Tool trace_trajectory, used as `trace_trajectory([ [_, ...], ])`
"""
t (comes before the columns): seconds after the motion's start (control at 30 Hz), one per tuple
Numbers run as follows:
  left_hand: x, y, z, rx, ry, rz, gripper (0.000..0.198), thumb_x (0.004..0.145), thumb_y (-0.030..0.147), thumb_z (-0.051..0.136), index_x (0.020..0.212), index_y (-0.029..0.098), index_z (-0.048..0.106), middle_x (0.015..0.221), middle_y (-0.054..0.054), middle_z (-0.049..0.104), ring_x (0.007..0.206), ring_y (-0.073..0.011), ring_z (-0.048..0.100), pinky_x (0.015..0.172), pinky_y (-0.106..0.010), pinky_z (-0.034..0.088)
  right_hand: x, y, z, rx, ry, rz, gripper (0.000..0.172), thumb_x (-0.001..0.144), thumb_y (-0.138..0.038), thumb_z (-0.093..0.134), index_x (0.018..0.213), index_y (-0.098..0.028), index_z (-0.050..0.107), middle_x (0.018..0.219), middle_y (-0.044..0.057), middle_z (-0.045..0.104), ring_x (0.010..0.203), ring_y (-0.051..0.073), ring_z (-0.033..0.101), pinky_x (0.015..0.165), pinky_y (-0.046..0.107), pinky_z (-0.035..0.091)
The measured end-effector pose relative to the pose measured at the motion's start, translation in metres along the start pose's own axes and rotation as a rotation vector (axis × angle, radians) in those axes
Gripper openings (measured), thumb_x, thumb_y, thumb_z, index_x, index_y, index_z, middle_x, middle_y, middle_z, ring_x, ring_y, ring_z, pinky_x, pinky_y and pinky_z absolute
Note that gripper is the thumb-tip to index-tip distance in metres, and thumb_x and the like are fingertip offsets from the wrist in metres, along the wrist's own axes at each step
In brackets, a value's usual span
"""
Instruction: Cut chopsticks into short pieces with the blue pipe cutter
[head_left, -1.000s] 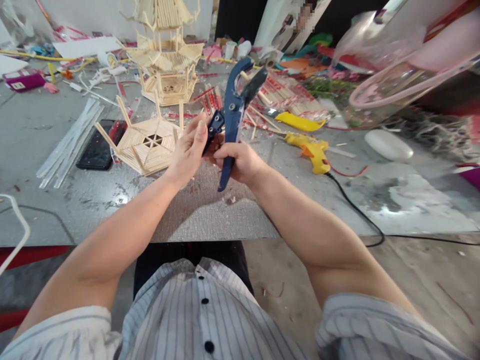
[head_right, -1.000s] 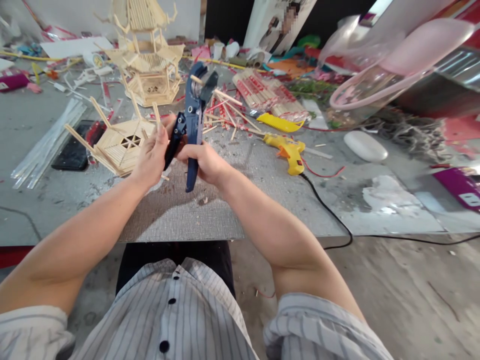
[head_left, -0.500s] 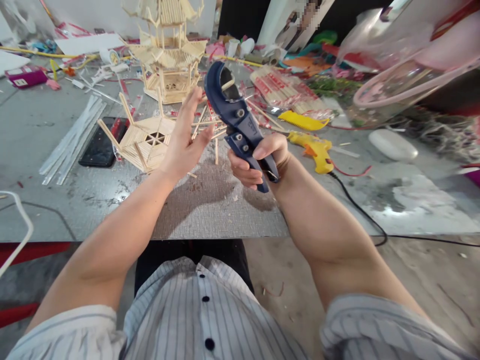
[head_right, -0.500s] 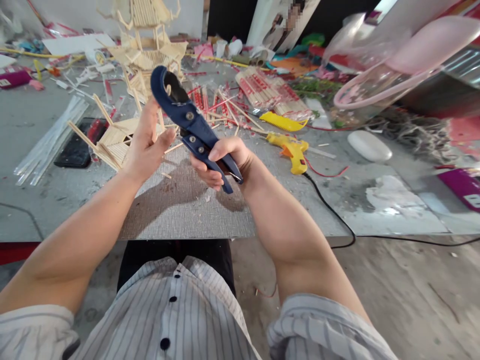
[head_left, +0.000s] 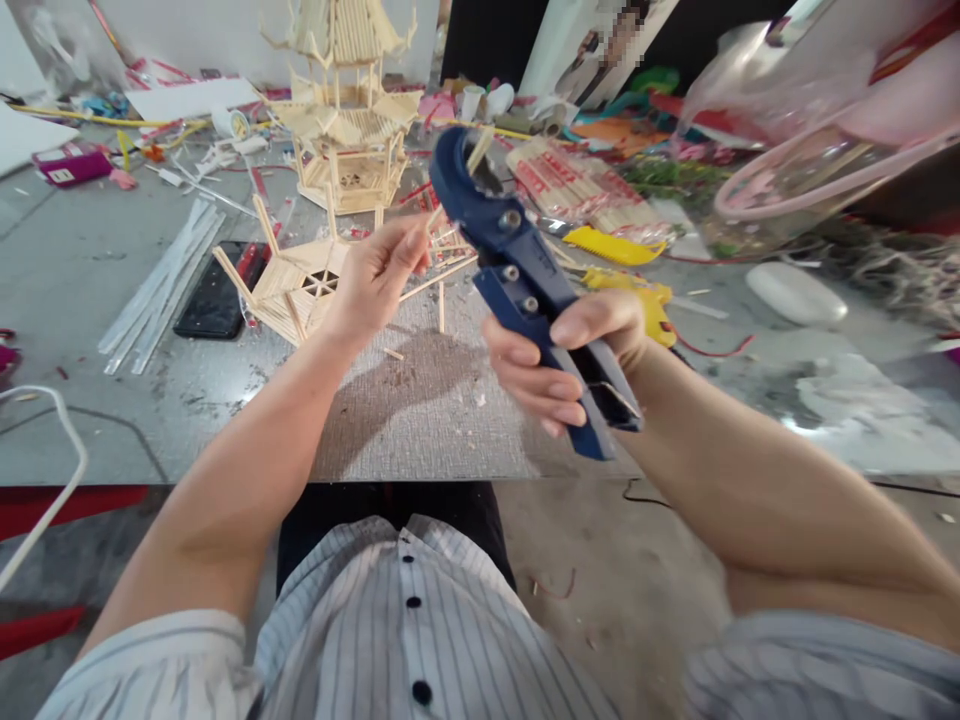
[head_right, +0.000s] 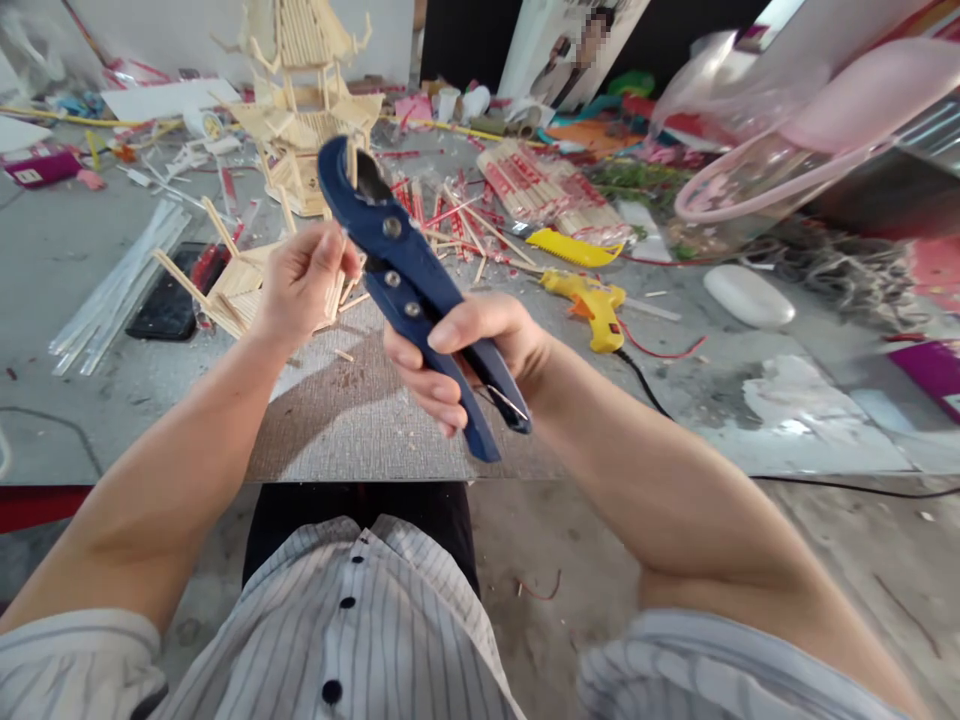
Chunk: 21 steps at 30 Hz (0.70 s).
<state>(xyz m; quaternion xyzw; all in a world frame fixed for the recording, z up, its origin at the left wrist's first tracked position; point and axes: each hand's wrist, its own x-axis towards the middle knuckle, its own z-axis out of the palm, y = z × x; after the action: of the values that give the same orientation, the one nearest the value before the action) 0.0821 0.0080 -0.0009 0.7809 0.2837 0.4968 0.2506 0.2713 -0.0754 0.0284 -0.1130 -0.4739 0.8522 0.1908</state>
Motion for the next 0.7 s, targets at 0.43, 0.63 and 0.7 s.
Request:
trace_trajectory([
  [0.43,-0.012,0.001,0.022,0.073,-0.215,-0.311,0.039,0.089,0.040,0.043,0.056,0.019,0.043,0.048,0.004,0.037,0.048,-0.0086,0.037,0.050,-0.023,0.030,-0.032,0.020,-0.005,0.191,0.426,0.160,0.024,0.085,-0.036,0.048,0.072,-0.016,0.045,0.049,-0.005,0.044,0.037,0.005,0.041,0.038,0.017,0.041],
  [0.63,-0.008,-0.001,0.023,0.255,-0.238,-0.476,0.030,0.088,0.029,0.042,0.062,0.017,0.052,0.051,0.002,0.043,0.052,-0.0106,0.041,0.055,-0.025,0.030,-0.008,0.016,-0.026,-0.033,0.766,0.287,0.021,0.080,-0.034,0.051,0.069,-0.019,0.041,0.041,-0.005,0.040,0.031,0.007,0.037,0.032,0.019,0.031],
  [0.7,-0.006,-0.002,0.021,0.279,-0.231,-0.523,0.029,0.087,0.028,0.042,0.064,0.017,0.054,0.052,0.002,0.044,0.053,-0.0110,0.042,0.056,-0.025,0.031,0.000,0.016,-0.033,-0.095,0.827,0.288,0.019,0.079,-0.032,0.051,0.069,-0.019,0.041,0.041,-0.004,0.041,0.031,0.008,0.038,0.032,0.019,0.029],
])
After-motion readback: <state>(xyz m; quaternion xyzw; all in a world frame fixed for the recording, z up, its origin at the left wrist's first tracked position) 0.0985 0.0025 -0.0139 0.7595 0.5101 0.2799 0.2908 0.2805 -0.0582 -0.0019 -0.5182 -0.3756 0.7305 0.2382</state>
